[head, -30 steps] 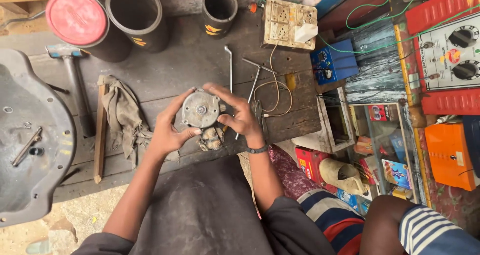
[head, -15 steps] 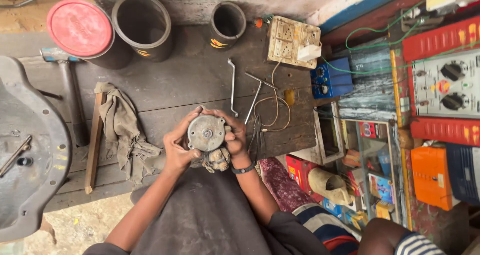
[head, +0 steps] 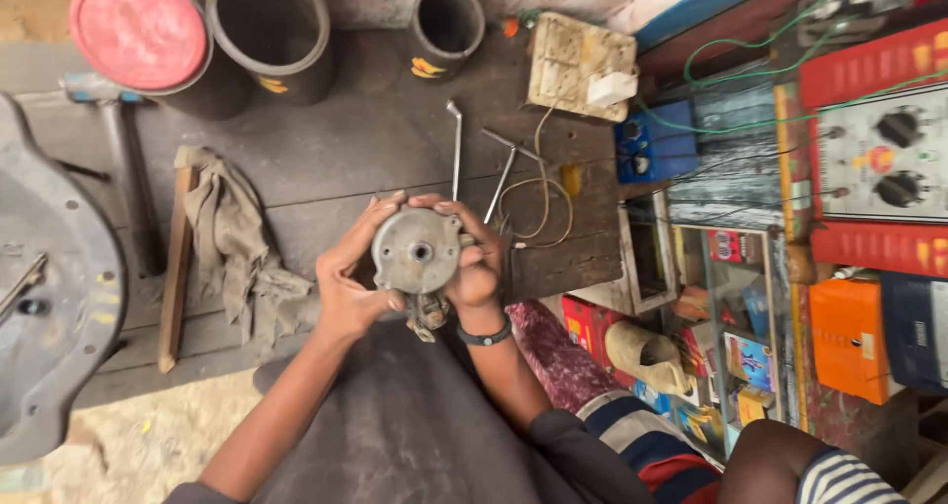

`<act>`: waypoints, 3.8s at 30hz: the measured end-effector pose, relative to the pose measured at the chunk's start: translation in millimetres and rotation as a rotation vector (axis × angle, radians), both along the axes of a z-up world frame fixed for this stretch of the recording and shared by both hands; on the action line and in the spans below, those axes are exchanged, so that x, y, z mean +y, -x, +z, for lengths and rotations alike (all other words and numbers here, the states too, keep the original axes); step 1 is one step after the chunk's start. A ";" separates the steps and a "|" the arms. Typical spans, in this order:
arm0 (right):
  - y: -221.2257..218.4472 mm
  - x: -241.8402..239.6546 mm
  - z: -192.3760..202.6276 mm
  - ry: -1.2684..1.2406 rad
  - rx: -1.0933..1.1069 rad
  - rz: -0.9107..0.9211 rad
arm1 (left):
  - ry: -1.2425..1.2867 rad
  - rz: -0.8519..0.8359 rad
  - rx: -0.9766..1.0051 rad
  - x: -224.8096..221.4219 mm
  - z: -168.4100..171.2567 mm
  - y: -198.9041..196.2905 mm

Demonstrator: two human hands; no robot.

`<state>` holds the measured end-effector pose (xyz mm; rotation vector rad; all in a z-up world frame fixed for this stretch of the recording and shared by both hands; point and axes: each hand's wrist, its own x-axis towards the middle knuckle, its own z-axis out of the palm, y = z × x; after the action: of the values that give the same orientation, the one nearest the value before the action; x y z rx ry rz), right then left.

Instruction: Disassembling and inspecting a mechanical component, such as a starter motor, using various wrenches and pliers on a workbench.

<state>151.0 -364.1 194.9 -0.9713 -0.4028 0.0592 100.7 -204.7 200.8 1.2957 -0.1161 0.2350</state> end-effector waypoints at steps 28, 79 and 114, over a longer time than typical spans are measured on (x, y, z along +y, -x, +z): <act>1.7 -3.6 31.5 0.046 0.090 0.129 | 0.048 -0.035 0.092 6.1 54.9 4.4; 21.2 13.4 96.5 -0.768 1.095 0.516 | -0.413 -0.493 0.240 65.4 138.8 -52.8; 26.9 10.5 110.9 -0.770 1.075 0.653 | -0.318 -0.200 0.219 51.2 144.5 -41.0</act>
<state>124.1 -353.6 305.8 0.0652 0.2775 0.9096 141.8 -153.5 345.3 1.6053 -0.0973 -0.1019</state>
